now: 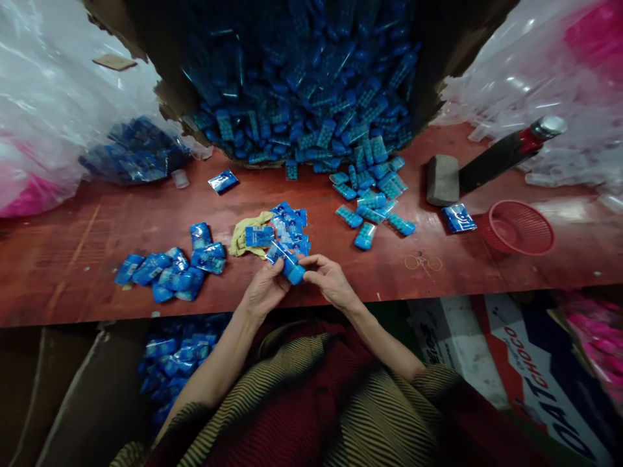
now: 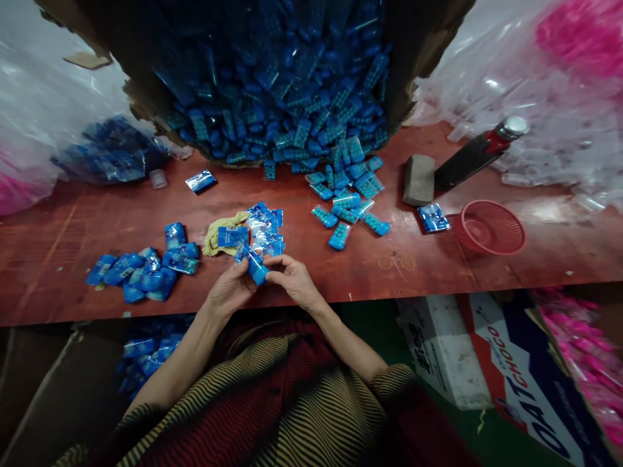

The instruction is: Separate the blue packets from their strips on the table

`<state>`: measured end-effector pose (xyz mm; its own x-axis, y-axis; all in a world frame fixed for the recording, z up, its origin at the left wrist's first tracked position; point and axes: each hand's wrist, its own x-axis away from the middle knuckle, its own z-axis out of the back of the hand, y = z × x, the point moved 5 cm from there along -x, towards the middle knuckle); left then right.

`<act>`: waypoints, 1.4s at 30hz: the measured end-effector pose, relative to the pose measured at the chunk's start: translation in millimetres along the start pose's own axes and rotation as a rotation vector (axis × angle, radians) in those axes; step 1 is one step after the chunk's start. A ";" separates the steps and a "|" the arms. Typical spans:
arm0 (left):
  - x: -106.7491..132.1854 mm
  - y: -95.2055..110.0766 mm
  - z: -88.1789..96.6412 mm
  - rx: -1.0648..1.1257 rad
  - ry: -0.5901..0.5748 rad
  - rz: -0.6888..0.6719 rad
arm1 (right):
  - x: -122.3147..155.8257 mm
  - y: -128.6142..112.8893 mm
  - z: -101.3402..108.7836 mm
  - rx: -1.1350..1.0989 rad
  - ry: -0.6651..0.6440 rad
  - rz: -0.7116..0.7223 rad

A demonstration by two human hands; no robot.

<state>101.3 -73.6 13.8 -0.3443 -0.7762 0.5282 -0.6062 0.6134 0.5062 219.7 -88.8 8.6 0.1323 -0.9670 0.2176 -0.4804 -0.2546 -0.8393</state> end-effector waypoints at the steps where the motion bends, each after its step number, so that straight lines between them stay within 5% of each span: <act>1: 0.7 1.4 0.0 0.006 -0.021 0.006 | -0.3 -2.4 0.0 -0.014 -0.017 0.016; 10: 8.3 -2.7 -16.6 -0.039 -0.197 0.027 | 0.1 -13.2 1.4 0.043 -0.090 0.108; 24: 11.1 -4.1 -21.4 -0.123 -0.280 0.046 | -6.0 -19.2 7.6 0.176 -0.199 0.093; 31: 14.8 -13.3 -27.1 -0.148 -0.221 0.006 | -2.6 -20.9 9.0 0.201 -0.172 0.098; 38: 18.9 -22.1 -26.4 -0.063 -0.067 -0.111 | 5.0 -12.0 9.7 0.267 -0.029 0.249; 42: 17.9 -20.6 -21.1 -0.004 -0.074 -0.067 | -0.6 -10.2 9.4 0.264 -0.079 0.161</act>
<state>122.7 -97.0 27.2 -0.3550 -0.8243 0.4410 -0.6272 0.5598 0.5415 232.7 -85.5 12.4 0.1449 -0.9886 0.0406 -0.2602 -0.0777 -0.9624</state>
